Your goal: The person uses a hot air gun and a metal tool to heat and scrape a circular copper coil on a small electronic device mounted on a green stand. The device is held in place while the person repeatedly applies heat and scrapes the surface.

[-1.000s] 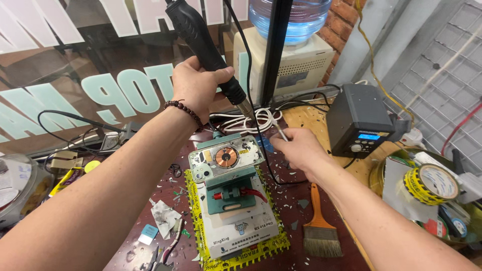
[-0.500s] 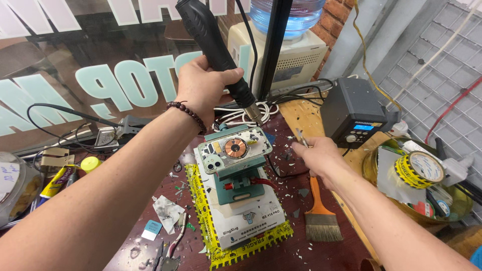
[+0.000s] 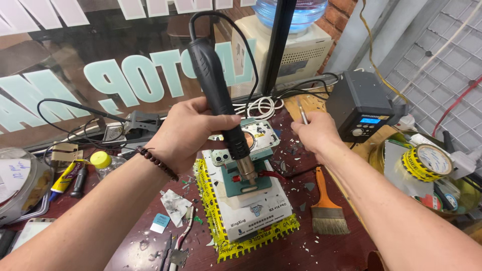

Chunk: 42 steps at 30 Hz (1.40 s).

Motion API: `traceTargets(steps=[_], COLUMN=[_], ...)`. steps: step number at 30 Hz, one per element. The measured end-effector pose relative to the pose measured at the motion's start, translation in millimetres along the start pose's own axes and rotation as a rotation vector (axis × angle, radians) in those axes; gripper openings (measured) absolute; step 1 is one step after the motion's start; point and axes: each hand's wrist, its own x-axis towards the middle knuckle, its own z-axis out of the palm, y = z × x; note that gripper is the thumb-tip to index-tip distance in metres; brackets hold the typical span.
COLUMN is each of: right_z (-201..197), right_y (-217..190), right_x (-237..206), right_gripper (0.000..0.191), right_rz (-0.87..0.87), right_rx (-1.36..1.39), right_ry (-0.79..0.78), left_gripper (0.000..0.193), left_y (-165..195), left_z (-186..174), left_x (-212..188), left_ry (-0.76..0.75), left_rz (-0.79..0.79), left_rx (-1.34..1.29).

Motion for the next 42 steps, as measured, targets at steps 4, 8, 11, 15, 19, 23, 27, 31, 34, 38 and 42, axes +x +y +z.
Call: traceTargets(steps=[4,8,11,15,19,23,27,31,34,38,42], right_z=[1.3,6.2,-4.1,-7.7,-5.1,-23.6,-32.2,-24.4,-15.9,0.8,13.7], right_y=[2.8,8.0,15.4,23.2,17.3,8.0,6.0,-6.5,-19.0,-29.8,-34.0], right_x=[0.7,8.4,16.0,17.8,12.9,-7.1,-44.1,-54.8,-46.9,-41.7,-47.4], right_gripper=[0.022,0.013,0.014,0.020,0.025,0.031,0.040,0.038,0.034,0.032,0.029], right_rz=[0.013,0.009,0.004,-0.030,-0.225,-0.243,-0.149,-0.380,-0.419,-0.547,-0.501], right_rx=[0.051,0.025,0.161,0.119,-0.027,-0.182,-0.229,-0.381,-0.419,-0.438,-0.521], right_ry=[-0.153,-0.192,-0.199,-0.324,-0.076,-0.233,-0.414,-0.265,-0.175,-0.178,-0.198], left_gripper=[0.026,0.027,0.027,0.025,0.024,0.026,0.024,0.024,0.023,0.023,0.022], left_y=[-2.2,-5.1,-6.8,-12.9,-18.2,-26.6,-36.4,-43.3,-43.8,-43.9,-47.3], left_z=[2.9,4.5,2.9,0.3,-9.3,-18.7,-24.0,-22.0,-21.5,-26.3,-35.9], left_x=[-10.0,-21.3,-30.3,-44.7,-57.0,-61.2,-63.6,-62.3,-59.7,-55.9,-53.7], left_ry=[0.045,0.076,0.123,0.204,0.288,0.346,0.355,0.361,0.341,0.302,0.300], left_rz=[-0.050,-0.126,-0.145,-0.155,-0.202,-0.189,-0.222,-0.250,-0.262,-0.214,-0.231], left_rx=[0.083,0.106,0.159,0.211,0.166,0.169,0.147,0.179,0.158,0.143,0.155])
